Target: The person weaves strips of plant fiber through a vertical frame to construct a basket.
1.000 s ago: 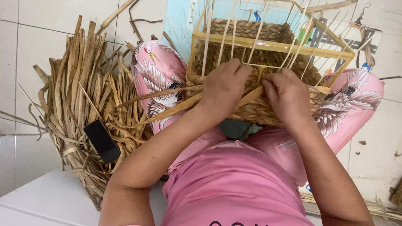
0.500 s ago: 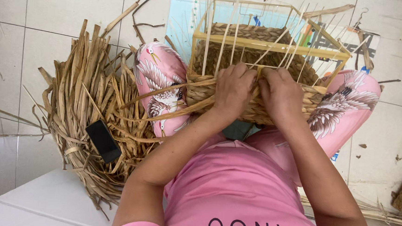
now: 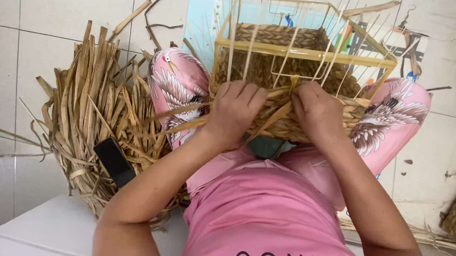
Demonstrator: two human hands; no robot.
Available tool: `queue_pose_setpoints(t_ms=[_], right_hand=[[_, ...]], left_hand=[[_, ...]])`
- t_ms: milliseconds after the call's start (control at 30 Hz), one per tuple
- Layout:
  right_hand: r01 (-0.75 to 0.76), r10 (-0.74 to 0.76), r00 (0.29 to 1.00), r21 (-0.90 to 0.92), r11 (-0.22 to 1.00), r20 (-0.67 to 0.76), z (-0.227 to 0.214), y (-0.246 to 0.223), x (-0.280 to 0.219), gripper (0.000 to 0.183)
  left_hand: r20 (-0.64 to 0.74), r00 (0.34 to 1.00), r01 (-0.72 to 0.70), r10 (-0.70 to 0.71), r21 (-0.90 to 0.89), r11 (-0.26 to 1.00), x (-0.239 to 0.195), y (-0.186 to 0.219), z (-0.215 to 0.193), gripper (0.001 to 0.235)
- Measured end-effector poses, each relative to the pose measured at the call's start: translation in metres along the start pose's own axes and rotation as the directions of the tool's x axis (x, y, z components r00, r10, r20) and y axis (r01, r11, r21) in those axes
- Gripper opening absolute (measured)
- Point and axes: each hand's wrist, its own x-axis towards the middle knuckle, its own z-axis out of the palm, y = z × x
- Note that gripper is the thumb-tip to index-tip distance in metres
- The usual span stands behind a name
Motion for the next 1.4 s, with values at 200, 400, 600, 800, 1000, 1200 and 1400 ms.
queue_pose_setpoints(t_ms=[200,400,600,800,1000,1200,1400], right_hand=[[-0.253,0.183,0.957,0.340,0.906,0.225,-0.012,0.018,0.009,0.015],[-0.365,0.202,0.878,0.333,0.870,0.435,-0.024,0.025,0.022,0.027],[-0.491,0.292,0.815,0.329,0.807,0.500,-0.019,0.024,0.022,0.023],[-0.330,0.173,0.913,0.417,0.847,0.370,-0.012,0.032,0.018,0.022],[-0.449,0.277,0.869,0.415,0.792,0.411,-0.032,0.013,0.026,0.021],[-0.037,0.001,0.976,0.161,0.986,0.219,-0.020,-0.022,0.038,0.023],[-0.130,0.083,0.964,0.173,0.976,0.254,-0.005,-0.019,0.038,0.012]], left_hand=[[-0.035,0.999,-0.026,0.022,-0.121,0.992,-0.015,0.001,-0.006,0.017],[0.086,0.983,0.172,-0.162,-0.118,0.978,-0.012,0.010,-0.026,0.042],[0.021,0.999,0.045,-0.047,0.101,0.994,0.000,0.046,0.011,0.042],[0.286,0.958,-0.032,-0.029,0.206,0.978,0.031,0.018,0.034,0.019],[0.593,0.799,0.216,-0.101,-0.126,0.968,0.051,-0.020,0.037,0.014],[0.452,0.880,0.229,-0.143,-0.141,0.963,0.035,-0.005,0.018,0.013],[0.103,0.987,0.136,-0.119,-0.174,0.975,0.025,-0.019,-0.042,0.035]])
